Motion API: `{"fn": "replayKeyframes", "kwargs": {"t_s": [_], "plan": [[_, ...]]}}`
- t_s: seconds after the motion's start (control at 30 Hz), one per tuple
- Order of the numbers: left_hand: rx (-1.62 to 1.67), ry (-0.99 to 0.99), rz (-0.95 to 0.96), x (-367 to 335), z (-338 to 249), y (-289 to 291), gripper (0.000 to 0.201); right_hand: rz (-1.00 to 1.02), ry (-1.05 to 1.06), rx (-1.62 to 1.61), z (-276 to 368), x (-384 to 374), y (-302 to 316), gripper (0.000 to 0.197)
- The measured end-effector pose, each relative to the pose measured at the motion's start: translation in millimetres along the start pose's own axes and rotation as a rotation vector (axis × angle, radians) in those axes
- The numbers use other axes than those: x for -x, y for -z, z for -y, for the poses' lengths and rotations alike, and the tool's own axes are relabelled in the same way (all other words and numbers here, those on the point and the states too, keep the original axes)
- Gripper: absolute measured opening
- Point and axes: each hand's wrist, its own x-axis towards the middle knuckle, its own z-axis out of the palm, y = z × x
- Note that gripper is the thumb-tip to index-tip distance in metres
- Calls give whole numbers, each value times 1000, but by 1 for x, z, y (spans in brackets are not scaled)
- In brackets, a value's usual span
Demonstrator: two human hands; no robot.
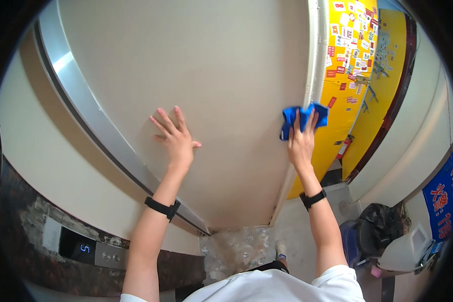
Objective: Cleaning the surface and frame of an elevator door using a blue cloth.
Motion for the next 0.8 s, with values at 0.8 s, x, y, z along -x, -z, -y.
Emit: {"fn": "replayKeyframes", "kwargs": {"t_s": [0.8], "plan": [[54, -22, -30, 6, 3, -19, 147, -25, -498, -435, 14, 135, -48, 80]]}}
